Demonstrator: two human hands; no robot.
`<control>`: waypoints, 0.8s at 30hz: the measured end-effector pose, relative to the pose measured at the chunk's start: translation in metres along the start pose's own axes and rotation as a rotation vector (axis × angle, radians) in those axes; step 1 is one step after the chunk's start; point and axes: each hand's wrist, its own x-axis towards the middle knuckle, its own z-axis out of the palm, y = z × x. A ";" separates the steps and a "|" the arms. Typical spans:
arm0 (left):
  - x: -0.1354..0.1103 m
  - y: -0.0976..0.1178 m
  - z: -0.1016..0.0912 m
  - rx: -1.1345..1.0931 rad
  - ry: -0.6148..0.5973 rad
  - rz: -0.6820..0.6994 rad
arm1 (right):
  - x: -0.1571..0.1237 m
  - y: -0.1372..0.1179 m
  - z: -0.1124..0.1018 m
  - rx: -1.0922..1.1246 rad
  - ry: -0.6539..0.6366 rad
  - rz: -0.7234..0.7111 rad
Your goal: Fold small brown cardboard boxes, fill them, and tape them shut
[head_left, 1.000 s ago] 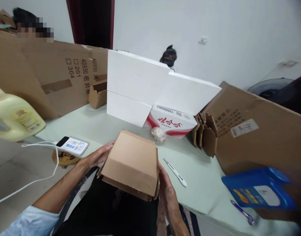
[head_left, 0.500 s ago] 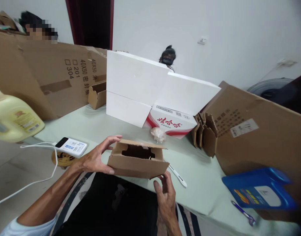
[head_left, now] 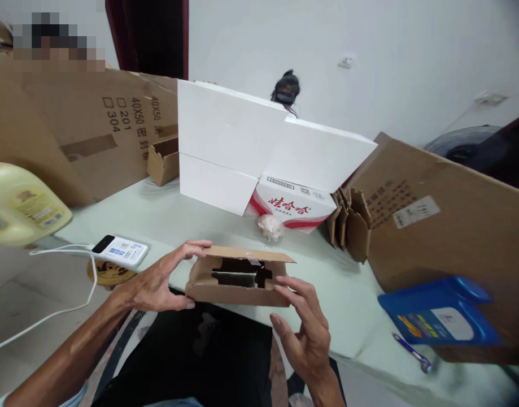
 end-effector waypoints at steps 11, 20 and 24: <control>0.007 0.014 0.010 0.153 -0.005 0.052 | 0.061 -0.006 -0.013 -0.163 -0.180 -0.121; 0.008 0.015 0.010 0.165 -0.010 0.041 | 0.084 0.003 -0.008 -0.152 -0.290 -0.271; 0.009 0.020 0.009 0.214 -0.012 0.068 | 0.086 0.003 -0.005 -0.061 -0.308 -0.234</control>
